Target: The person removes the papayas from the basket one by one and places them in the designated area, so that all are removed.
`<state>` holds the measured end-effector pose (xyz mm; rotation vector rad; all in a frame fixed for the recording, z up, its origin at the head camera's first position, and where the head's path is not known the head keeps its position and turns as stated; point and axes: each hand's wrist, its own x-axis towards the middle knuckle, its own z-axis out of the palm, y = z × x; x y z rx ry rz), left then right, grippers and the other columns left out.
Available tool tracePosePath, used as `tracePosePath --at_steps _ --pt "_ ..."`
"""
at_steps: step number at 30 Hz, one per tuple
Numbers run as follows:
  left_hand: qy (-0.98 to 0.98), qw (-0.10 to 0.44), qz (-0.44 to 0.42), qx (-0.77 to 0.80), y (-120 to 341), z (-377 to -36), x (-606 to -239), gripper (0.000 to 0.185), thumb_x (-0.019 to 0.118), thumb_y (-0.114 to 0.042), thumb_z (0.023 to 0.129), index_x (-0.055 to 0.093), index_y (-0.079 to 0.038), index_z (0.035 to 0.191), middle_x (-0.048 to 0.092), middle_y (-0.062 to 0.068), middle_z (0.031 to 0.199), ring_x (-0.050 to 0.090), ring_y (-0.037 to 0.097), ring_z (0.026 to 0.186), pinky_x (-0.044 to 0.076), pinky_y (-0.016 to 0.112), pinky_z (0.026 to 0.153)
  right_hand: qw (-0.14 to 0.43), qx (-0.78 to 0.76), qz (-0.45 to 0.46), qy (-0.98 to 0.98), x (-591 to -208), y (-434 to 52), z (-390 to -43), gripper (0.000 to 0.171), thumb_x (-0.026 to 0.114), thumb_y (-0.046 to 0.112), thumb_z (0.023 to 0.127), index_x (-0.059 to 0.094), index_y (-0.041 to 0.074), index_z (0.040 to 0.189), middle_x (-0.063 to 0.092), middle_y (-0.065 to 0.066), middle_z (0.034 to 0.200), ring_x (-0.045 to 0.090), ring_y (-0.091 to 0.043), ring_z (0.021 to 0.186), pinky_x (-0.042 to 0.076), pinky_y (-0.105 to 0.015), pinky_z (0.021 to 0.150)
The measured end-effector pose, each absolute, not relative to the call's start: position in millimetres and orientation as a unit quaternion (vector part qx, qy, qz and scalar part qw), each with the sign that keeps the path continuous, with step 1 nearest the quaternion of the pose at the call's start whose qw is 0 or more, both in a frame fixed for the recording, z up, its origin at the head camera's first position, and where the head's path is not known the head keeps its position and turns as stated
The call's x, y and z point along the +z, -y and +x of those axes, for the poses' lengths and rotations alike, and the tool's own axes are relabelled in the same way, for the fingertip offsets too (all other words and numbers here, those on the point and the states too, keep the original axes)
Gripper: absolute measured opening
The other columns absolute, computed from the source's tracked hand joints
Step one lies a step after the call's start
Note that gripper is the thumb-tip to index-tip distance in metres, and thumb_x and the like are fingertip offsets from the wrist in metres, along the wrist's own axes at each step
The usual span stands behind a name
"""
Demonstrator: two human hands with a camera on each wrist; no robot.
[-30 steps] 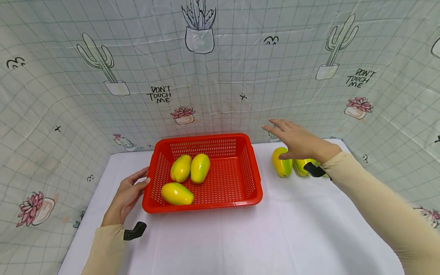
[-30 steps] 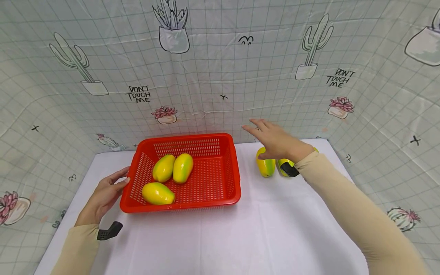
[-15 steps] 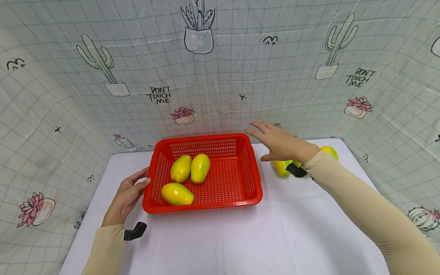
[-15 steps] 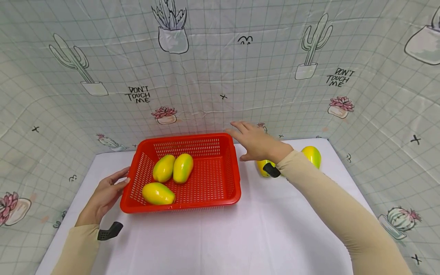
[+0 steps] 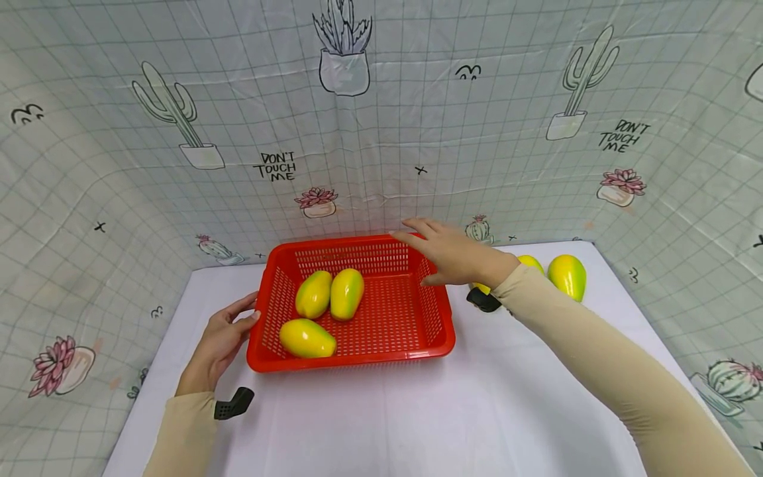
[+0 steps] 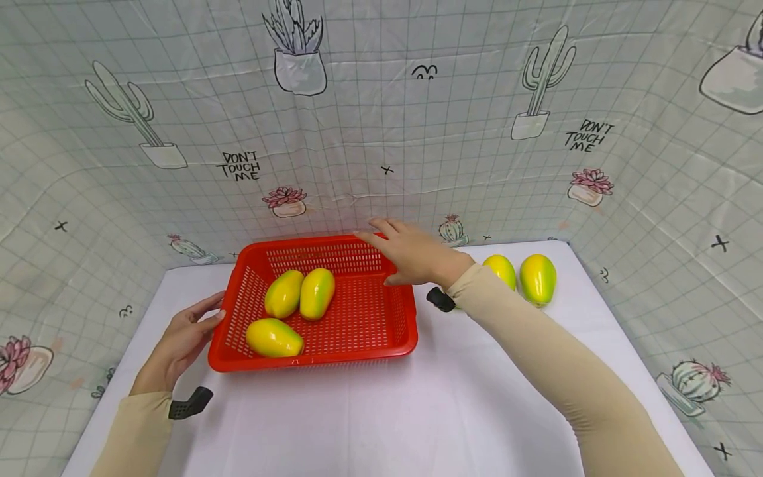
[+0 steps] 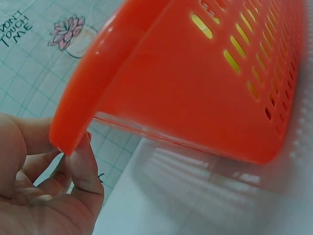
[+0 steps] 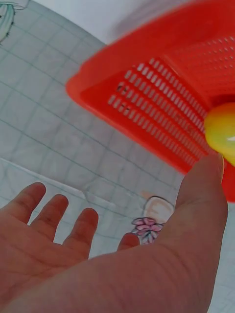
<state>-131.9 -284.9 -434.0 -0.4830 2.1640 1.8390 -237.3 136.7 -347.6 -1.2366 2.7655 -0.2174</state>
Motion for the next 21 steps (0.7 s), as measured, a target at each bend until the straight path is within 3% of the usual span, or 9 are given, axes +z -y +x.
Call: tracePosePath --at_steps 10,21 --pt "-0.743 0.127 -0.166 0.636 283.2 -131.5 -434.3 0.06 0.053 -0.013 0.111 0.031 -0.009 0.167 0.031 0.018 0.164 0.055 0.008 0.112 0.054 0.012 0.09 0.067 -0.062 -0.419 -0.903 -355.6 -106.4 -236.0 0.101 0.091 0.03 0.086 0.032 0.015 0.167 0.029 -0.021 0.169 0.03 -0.044 0.155 0.034 -0.06 0.122" --pt "-0.743 0.122 -0.158 0.639 283.9 -131.0 -434.7 0.059 0.052 -0.011 0.111 0.031 -0.008 0.167 0.032 0.018 0.161 0.057 0.005 0.107 0.054 0.012 0.089 0.112 -0.082 -0.43 -0.892 -367.6 -82.4 -234.0 0.097 0.088 0.025 0.089 0.032 0.014 0.167 0.025 -0.019 0.172 0.025 -0.044 0.157 0.029 -0.059 0.126"
